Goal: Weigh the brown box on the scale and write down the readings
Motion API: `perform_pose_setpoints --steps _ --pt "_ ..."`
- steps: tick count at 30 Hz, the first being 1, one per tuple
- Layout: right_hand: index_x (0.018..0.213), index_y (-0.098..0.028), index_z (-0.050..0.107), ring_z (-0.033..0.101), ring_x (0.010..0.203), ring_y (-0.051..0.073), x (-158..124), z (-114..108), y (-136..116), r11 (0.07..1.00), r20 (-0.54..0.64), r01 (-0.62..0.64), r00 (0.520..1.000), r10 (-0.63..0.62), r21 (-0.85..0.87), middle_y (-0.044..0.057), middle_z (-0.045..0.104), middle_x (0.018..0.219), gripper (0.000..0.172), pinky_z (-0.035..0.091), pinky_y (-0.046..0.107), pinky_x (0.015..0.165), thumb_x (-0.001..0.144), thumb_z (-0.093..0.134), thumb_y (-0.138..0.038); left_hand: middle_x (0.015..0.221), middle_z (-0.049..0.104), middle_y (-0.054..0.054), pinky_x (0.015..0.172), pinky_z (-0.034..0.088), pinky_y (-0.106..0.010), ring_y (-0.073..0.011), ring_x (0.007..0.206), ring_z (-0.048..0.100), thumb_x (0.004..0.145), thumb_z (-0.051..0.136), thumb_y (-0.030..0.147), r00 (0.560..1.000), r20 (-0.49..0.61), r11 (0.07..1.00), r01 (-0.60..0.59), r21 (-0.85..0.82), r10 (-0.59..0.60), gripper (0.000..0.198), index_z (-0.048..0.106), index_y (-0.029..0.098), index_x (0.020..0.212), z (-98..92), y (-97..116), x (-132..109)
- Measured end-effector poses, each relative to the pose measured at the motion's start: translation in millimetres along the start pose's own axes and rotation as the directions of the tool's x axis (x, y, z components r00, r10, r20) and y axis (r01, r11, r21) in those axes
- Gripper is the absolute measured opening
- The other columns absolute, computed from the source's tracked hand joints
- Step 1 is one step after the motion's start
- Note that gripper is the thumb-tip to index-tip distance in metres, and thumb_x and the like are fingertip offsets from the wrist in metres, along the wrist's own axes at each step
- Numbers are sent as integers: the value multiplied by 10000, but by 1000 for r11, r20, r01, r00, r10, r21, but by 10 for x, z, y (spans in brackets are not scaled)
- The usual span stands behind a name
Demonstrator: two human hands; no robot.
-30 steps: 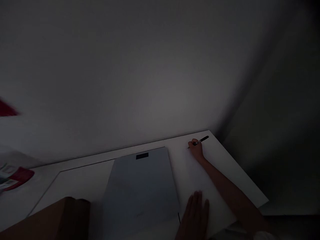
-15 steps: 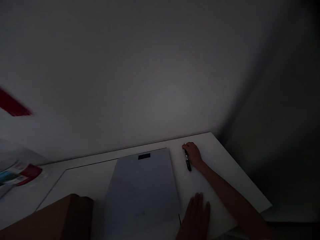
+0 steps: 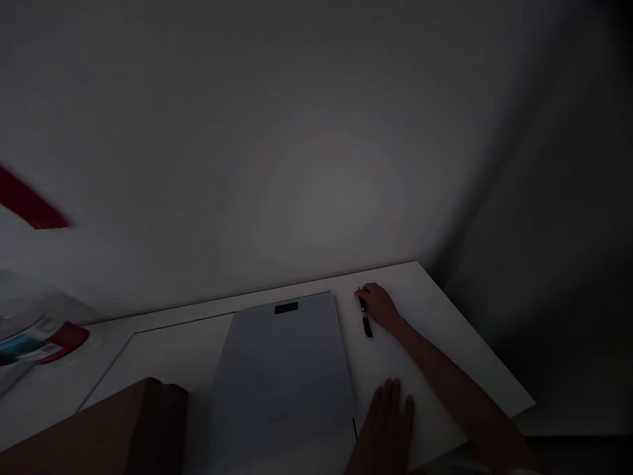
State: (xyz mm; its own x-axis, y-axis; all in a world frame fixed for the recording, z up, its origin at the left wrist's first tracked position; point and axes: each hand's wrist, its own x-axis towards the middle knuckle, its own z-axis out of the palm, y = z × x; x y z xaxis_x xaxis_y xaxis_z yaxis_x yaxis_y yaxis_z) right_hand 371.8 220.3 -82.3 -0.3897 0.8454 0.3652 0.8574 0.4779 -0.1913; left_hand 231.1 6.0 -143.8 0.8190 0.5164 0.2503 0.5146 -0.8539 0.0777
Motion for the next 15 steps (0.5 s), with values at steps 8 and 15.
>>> perform_pose_setpoints --steps 8,15 --pt "1175 -193 661 514 948 206 -3 -18 -8 1000 -7 -4 1000 3 -18 87 608 977 469 428 311 798 827 455 44 1506 90 -256 1054 389 -584 -412 1391 132 844 632 462 998 43 995 43 -89 -39 1082 -146 77 1490 -195 51 18" --pt "1210 -183 633 528 913 214 -26 -84 -37 998 -106 -26 994 32 61 91 620 959 536 472 346 799 804 365 42 1468 393 -126 1072 435 -343 -250 1383 337 918 481 165 989 -147 998 -40 -57 31 734 66 58 1515 -402 101 -129"
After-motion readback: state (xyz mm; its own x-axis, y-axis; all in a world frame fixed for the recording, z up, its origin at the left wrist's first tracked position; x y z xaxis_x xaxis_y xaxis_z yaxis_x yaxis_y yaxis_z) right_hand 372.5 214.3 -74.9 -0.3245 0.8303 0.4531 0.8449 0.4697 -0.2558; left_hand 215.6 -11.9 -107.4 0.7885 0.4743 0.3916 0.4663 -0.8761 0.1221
